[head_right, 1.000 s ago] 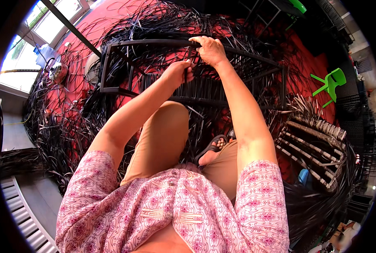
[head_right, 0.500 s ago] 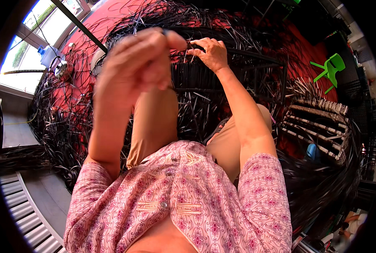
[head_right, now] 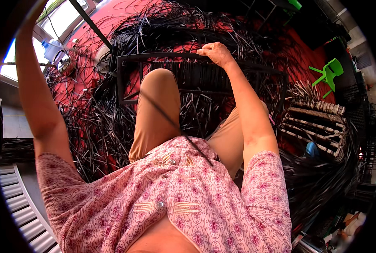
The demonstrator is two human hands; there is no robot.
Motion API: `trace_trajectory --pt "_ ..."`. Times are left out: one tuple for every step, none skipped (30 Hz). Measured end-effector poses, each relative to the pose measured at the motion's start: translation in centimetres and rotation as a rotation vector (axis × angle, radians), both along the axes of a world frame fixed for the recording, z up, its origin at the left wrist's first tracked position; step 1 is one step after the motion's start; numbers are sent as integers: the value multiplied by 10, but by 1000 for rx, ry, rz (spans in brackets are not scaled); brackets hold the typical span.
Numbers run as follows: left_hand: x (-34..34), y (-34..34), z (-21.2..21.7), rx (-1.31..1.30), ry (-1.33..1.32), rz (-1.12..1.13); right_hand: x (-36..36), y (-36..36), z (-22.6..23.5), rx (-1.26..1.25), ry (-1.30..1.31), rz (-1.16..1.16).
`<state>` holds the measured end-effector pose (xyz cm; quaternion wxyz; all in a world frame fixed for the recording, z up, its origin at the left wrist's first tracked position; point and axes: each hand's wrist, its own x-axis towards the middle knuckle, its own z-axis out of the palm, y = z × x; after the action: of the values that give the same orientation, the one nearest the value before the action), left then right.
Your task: The person sits on the floor and weaves black plastic strips through the metal frame of a chair seat. They use a staple gun to secure the strips and pliers to trim excess material, repeating the process to build up the woven surface.
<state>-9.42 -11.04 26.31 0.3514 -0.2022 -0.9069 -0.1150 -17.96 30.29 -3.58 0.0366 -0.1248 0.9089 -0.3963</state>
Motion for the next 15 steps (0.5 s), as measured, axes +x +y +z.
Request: trace_trajectory --pt "3 5 -12 12 84 -13 -5 0 1 -33 -78 9" --pt "10 14 -30 91 67 -92 -7 0 1 -68 -162 15" --pt "18 27 -51 180 -16 -196 -10 0 1 -107 -208 36" --pt "27 44 -85 267 -228 -326 -13 0 2 -144 -253 57" --pt "36 68 -122 302 -467 -516 -14 -1 3 -181 -299 75" --pt "42 96 -165 240 -612 -592 -15 -2 3 -217 -332 96" --pt "38 121 -204 96 -605 -747 -16 -3 4 -213 -348 105" --pt "45 144 -243 160 -768 -642 -16 -5 4 -204 -365 106" --pt "46 162 -278 475 -1077 -585 -16 -6 6 -200 -376 105" --pt "43 175 -308 829 -1310 -533 -16 -8 7 -182 -394 97" --pt "41 187 -331 1071 -1393 -452 -16 -9 8 -170 -409 89" --pt "34 198 -347 1248 -1347 -425 -17 -11 10 -171 -417 89" --pt "28 207 -358 1389 -1353 -310 -18 -13 10 -144 -456 68" --pt "19 215 -365 1445 -1292 -284 -19 -15 12 -133 -487 54" --pt "8 222 -369 1494 -1234 -257 -20 -17 13 -145 -511 55"
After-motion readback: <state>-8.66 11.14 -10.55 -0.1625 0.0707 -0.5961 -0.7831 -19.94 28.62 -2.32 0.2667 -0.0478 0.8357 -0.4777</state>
